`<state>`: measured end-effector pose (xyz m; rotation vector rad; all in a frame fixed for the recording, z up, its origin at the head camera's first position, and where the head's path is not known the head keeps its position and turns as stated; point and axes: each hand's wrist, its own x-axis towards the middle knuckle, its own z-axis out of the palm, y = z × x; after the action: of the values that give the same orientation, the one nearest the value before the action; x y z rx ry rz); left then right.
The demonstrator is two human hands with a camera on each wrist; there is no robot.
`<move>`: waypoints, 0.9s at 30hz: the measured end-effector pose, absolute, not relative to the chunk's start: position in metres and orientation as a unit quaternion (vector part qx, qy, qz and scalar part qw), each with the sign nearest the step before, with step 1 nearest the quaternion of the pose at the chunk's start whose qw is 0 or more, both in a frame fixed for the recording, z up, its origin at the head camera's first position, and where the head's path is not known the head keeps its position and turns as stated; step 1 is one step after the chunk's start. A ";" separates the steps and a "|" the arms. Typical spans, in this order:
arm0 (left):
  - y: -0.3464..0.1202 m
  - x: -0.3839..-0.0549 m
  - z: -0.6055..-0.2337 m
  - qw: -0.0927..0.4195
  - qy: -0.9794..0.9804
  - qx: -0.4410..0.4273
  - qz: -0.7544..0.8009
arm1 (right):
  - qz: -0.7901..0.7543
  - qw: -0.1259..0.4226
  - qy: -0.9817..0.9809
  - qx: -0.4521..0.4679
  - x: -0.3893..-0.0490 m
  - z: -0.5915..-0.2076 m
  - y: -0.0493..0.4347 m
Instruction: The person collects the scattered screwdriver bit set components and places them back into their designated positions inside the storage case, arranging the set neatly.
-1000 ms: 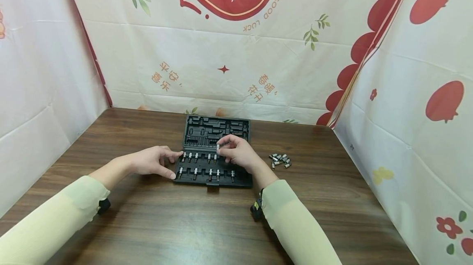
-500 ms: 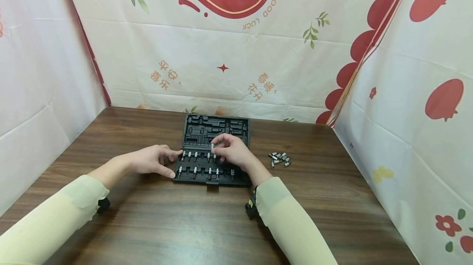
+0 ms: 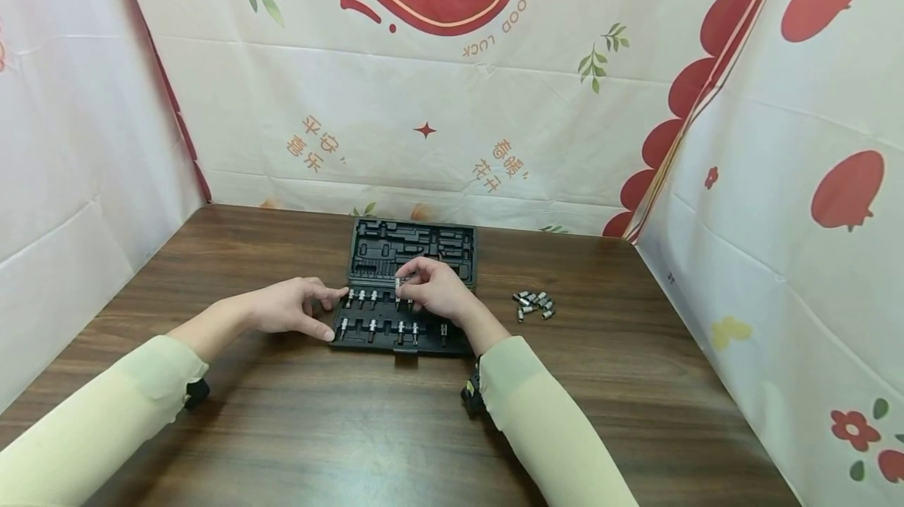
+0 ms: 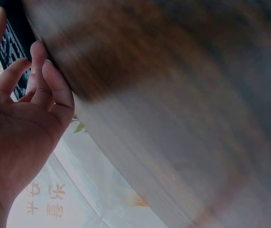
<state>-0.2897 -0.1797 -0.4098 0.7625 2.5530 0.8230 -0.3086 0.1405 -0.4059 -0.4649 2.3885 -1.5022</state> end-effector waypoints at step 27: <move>-0.178 -0.289 -0.412 0.171 0.904 0.261 0.291 | -0.429 0.118 0.877 -0.180 -0.309 -0.416 0.123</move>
<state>-0.2893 -0.1781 -0.4125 0.7404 2.5681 0.8257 -0.3091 0.1229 -0.4155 -0.5278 2.5650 -1.2553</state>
